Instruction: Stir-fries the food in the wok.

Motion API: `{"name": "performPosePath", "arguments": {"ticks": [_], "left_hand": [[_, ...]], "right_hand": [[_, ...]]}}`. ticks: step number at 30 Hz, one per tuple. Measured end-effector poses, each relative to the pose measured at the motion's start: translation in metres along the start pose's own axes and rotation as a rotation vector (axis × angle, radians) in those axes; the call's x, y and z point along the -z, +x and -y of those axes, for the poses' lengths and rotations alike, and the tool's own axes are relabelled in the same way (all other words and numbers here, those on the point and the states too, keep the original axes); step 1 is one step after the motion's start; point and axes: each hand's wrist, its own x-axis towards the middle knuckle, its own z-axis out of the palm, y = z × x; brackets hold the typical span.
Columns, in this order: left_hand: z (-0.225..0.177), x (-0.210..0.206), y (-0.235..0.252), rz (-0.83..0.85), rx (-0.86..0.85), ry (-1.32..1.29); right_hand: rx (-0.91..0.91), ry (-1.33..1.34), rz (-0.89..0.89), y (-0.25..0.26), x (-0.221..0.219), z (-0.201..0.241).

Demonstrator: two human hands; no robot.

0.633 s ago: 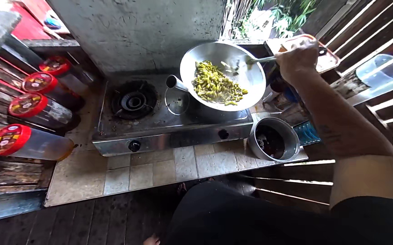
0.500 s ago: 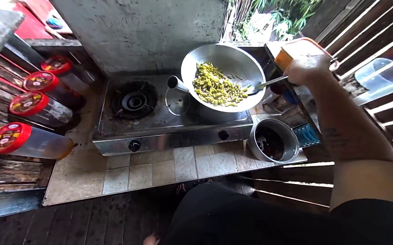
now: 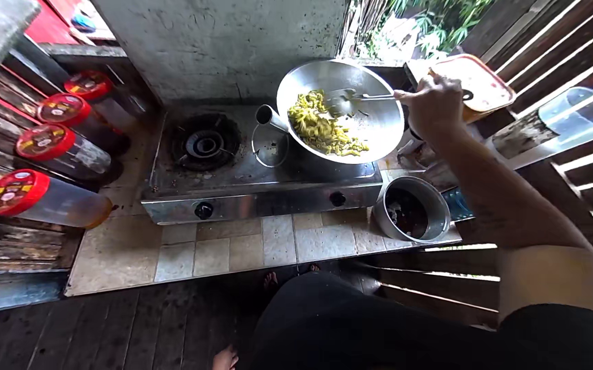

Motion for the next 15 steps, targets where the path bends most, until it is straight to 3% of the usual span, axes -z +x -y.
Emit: {"name": "performPosePath", "arguments": {"ticks": [2, 4, 6, 8, 11, 15], "left_hand": [[0.0, 0.0, 0.012, 0.002, -0.015, -0.001], [0.015, -0.004, 0.059, -0.007, -0.051, -0.019], [0.031, -0.011, 0.102, -0.051, -0.092, -0.026], [0.034, -0.013, 0.111, -0.039, -0.09, -0.011], [0.036, -0.015, 0.116, -0.043, -0.072, -0.017], [0.051, -0.015, 0.138, -0.044, -0.115, -0.067]], "right_hand": [[-0.152, -0.066, 0.158, 0.0, 0.012, -0.01], [-0.257, -0.116, 0.414, -0.001, 0.026, -0.019], [-0.209, -0.052, 0.609, -0.003, 0.04, -0.028], [-0.087, 0.058, 0.701, -0.008, 0.043, -0.027], [-0.022, 0.19, 0.635, -0.018, 0.025, 0.014], [-0.111, 0.162, 0.456, -0.024, -0.009, 0.089]]}}
